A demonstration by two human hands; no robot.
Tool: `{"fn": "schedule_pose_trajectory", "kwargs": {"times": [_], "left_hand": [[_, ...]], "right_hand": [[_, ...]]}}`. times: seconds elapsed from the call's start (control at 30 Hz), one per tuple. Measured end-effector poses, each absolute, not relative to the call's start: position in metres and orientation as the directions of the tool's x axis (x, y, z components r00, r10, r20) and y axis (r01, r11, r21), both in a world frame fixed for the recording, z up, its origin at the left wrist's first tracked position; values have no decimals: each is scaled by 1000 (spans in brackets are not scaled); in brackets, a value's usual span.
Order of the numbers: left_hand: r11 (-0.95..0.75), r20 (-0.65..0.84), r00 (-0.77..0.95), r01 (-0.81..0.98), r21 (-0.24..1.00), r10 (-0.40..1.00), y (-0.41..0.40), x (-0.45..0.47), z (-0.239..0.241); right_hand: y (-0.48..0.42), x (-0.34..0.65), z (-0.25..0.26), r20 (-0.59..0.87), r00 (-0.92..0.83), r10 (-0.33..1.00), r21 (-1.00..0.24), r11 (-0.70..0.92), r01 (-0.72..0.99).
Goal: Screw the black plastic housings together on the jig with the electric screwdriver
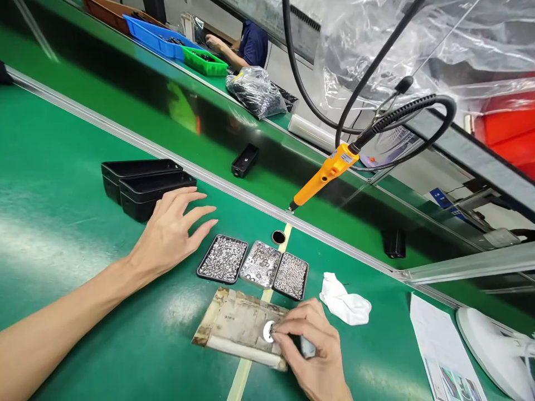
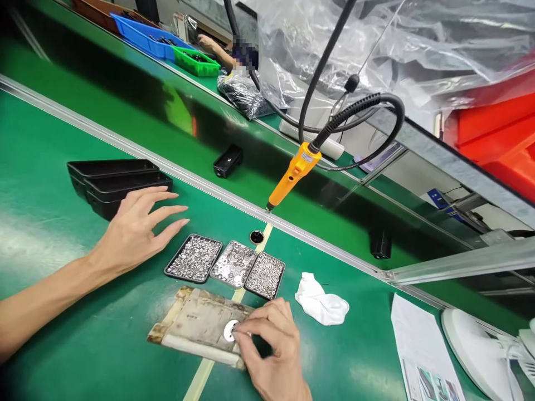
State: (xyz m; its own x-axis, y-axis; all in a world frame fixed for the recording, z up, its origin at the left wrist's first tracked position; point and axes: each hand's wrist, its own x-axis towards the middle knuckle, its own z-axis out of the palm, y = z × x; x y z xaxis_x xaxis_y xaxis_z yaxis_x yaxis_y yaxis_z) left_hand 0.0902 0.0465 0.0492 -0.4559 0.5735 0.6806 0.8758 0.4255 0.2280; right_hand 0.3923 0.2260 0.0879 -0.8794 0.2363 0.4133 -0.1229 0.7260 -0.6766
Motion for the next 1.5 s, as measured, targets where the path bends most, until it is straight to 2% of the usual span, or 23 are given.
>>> {"fn": "schedule_pose_trajectory", "kwargs": {"times": [0.13,0.2,0.27,0.47,1.0,1.5], "left_hand": [[392,694,-435,890,233,574,48,90,50],[386,698,-431,892,235,572,48,89,49],[381,700,-432,893,241,569,47,88,48],[373,695,-428,896,242,577,46,87,47],[348,682,-433,898,269,590,46,87,46],[316,699,-388,918,239,600,45,86,47]], "right_hand": [[223,394,90,471,-873,129,-510,847,-150],[225,397,93,456,-888,49,-414,895,-163],[227,399,95,434,-901,5,-380,908,-178],[226,396,94,444,-894,68,-461,872,-163],[224,397,99,382,-924,34,-431,891,-145],[220,395,97,401,-909,110,-531,837,-133]]}}
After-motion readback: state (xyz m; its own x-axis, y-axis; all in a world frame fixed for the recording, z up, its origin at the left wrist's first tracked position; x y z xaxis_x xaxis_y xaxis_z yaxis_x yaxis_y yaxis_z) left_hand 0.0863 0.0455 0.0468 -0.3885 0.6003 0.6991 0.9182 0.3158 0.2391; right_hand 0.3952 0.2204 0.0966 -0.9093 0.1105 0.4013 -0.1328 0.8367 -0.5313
